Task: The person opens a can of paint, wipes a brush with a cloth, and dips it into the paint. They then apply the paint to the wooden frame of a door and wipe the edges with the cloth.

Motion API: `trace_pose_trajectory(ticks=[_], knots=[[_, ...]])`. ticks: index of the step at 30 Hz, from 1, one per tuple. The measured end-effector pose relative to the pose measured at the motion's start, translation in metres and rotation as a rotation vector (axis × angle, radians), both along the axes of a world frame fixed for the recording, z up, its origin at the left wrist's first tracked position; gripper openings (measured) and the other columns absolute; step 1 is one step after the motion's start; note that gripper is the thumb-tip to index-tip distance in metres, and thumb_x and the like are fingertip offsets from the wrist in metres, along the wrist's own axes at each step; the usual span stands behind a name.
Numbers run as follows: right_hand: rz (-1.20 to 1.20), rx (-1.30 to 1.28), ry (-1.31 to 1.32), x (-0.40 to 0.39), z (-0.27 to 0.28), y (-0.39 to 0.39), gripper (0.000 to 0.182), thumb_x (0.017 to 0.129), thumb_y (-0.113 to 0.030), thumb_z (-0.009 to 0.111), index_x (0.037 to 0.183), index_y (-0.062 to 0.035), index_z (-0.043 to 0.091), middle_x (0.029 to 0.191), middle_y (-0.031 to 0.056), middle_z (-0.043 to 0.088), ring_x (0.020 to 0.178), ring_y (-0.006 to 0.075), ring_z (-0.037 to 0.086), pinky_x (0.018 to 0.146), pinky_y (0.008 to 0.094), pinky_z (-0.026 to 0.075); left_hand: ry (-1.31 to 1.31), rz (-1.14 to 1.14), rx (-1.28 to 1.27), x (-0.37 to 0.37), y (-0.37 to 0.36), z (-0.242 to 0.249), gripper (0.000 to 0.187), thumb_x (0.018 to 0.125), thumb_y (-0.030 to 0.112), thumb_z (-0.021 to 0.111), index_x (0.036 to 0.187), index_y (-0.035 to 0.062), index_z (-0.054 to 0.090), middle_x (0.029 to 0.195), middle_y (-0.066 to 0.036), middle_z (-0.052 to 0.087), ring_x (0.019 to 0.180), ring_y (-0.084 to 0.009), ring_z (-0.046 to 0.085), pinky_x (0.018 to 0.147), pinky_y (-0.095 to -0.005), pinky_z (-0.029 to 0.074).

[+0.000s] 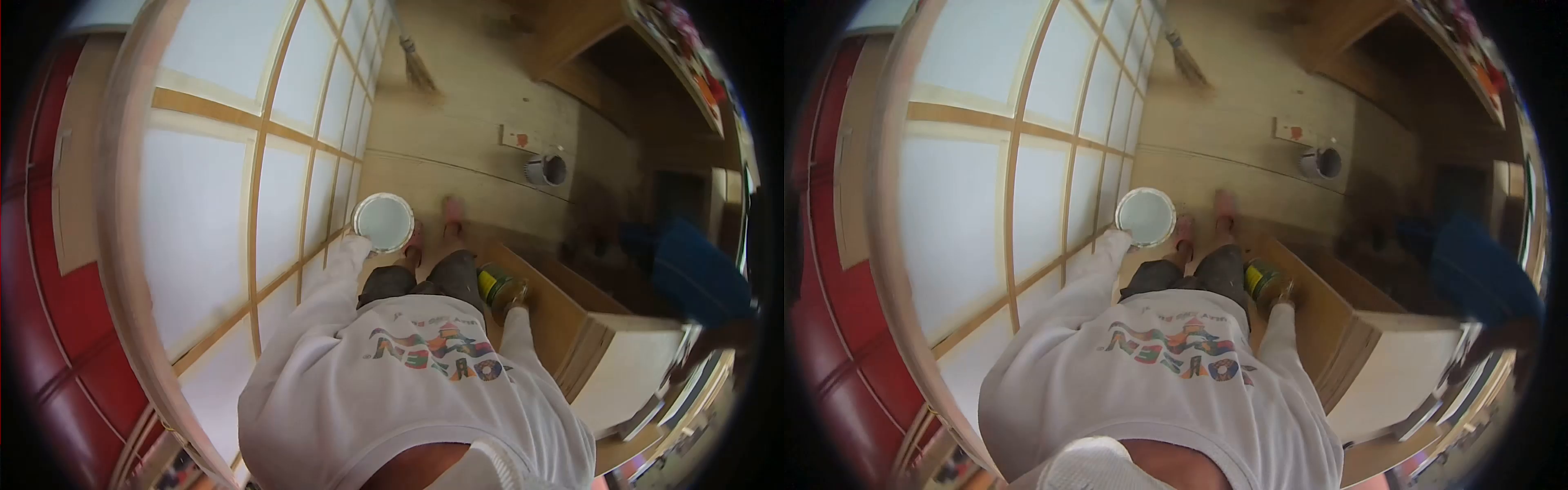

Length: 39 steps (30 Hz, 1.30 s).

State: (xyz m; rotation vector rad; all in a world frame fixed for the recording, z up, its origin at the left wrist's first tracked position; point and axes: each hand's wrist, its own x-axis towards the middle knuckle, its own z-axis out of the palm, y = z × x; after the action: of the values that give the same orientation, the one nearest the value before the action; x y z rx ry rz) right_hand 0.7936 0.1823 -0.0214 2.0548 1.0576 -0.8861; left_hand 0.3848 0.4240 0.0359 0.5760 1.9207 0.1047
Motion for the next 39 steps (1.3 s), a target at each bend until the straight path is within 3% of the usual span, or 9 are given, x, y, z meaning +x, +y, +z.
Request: trace_pose_trajectory(ticks=[9, 11, 12, 20, 22, 25, 31, 36, 39], knots=[[0.912, -0.079, 0.173, 0.037, -0.091, 0.166, 0.029, 0.086, -0.015, 0.041, 0.105, -0.0109, 0.063, 0.114, 0.0105, 0.057, 0.109, 0.0249, 0.053, 0.087, 0.036, 0.043, -0.002, 0.13, -0.142, 0.003, 0.01, -0.115, 0.031, 0.084, 0.009, 0.049, 0.112, -0.0029, 0.048, 0.092, -0.018, 0.061, 0.064, -0.0255, 0.063, 0.049, -0.0298, 0.054], [0.612, -0.283, 0.184, 0.031, -0.133, 0.206, 0.031, 0.086, -0.017, 0.042, 0.111, -0.0103, 0.059, 0.122, 0.01, 0.051, 0.115, 0.0267, 0.046, 0.094, 0.0375, 0.039, -0.052, 0.316, -0.171, 0.016, 0.01, -0.115, 0.031, 0.083, 0.008, 0.049, 0.113, -0.0012, 0.048, 0.092, -0.017, 0.06, 0.063, -0.0257, 0.063, 0.049, -0.0297, 0.054], [0.928, -0.266, 0.179, 0.034, -0.157, 0.213, 0.032, 0.087, -0.018, 0.043, 0.114, -0.01, 0.057, 0.117, 0.0093, 0.055, 0.116, 0.0273, 0.046, 0.098, 0.0392, 0.035, -0.087, 0.5, -0.128, 0.02, 0.021, -0.121, 0.031, 0.083, 0.008, 0.049, 0.114, 0.0004, 0.047, 0.092, -0.017, 0.06, 0.063, -0.0258, 0.063, 0.048, -0.0296, 0.055], [1.254, -0.267, 0.242, -0.06, -0.227, 0.386, 0.026, 0.084, -0.017, 0.048, 0.106, -0.0125, 0.062, 0.11, 0.0082, 0.06, 0.106, 0.0238, 0.054, 0.089, 0.0389, 0.043, -0.149, 0.542, -0.08, -0.011, -0.005, -0.295, 0.036, 0.08, 0.0, 0.048, 0.116, 0.0072, 0.047, 0.1, -0.016, 0.057, 0.073, -0.0265, 0.062, 0.047, -0.032, 0.055], [0.691, -0.042, 0.337, -0.061, -0.3, 0.396, 0.028, 0.08, -0.023, 0.051, 0.1, -0.0077, 0.061, 0.105, 0.0151, 0.06, 0.097, 0.0272, 0.058, 0.08, 0.0408, 0.047, -0.137, 0.471, -0.085, -0.01, -0.005, -0.317, 0.038, 0.079, -0.001, 0.047, 0.117, 0.0081, 0.047, 0.101, -0.016, 0.057, 0.075, -0.0258, 0.062, 0.048, -0.0327, 0.055], [1.11, -0.115, 0.384, -0.1, -0.303, 0.458, 0.042, 0.072, -0.033, 0.052, 0.101, -0.004, 0.058, 0.097, 0.0216, 0.06, 0.094, 0.0325, 0.058, 0.079, 0.0385, 0.047, -0.14, 0.56, -0.044, -0.006, 0.028, -0.339, 0.04, 0.077, -0.001, 0.048, 0.116, 0.009, 0.048, 0.099, -0.015, 0.058, 0.073, -0.0251, 0.062, 0.048, -0.0328, 0.055], [0.1, 0.142, 0.459, -0.155, -0.339, 0.502, 0.041, 0.071, -0.029, 0.056, 0.105, -0.006, 0.054, 0.079, 0.0126, 0.061, 0.073, 0.0233, 0.06, 0.063, 0.0349, 0.047, -0.174, 0.344, -0.07, -0.03, 0.053, -0.407, 0.041, 0.074, 0.001, 0.053, 0.114, 0.0083, 0.052, 0.095, -0.013, 0.06, 0.071, -0.023, 0.062, 0.048, -0.0309, 0.053], [-0.113, 0.175, 0.627, -0.171, -0.388, 0.51, 0.043, 0.068, -0.025, 0.058, 0.105, -0.0044, 0.053, 0.081, 0.0144, 0.062, 0.074, 0.0235, 0.061, 0.063, 0.0343, 0.047, -0.077, 0.099, -0.001, -0.056, 0.072, -0.427, 0.047, 0.075, -0.006, 0.051, 0.119, 0.0105, 0.05, 0.093, -0.012, 0.062, 0.066, -0.0211, 0.061, 0.046, -0.0316, 0.049], [-0.114, 0.188, 0.647, -0.181, -0.369, 0.518, 0.043, 0.07, -0.026, 0.057, 0.106, -0.0041, 0.052, 0.083, 0.0158, 0.062, 0.076, 0.0241, 0.061, 0.064, 0.0339, 0.047, 0.062, -0.065, -0.02, -0.102, 0.029, -0.512, 0.05, 0.076, -0.004, 0.053, 0.123, 0.0132, 0.048, 0.095, -0.012, 0.061, 0.071, -0.0213, 0.061, 0.052, -0.0321, 0.051]])
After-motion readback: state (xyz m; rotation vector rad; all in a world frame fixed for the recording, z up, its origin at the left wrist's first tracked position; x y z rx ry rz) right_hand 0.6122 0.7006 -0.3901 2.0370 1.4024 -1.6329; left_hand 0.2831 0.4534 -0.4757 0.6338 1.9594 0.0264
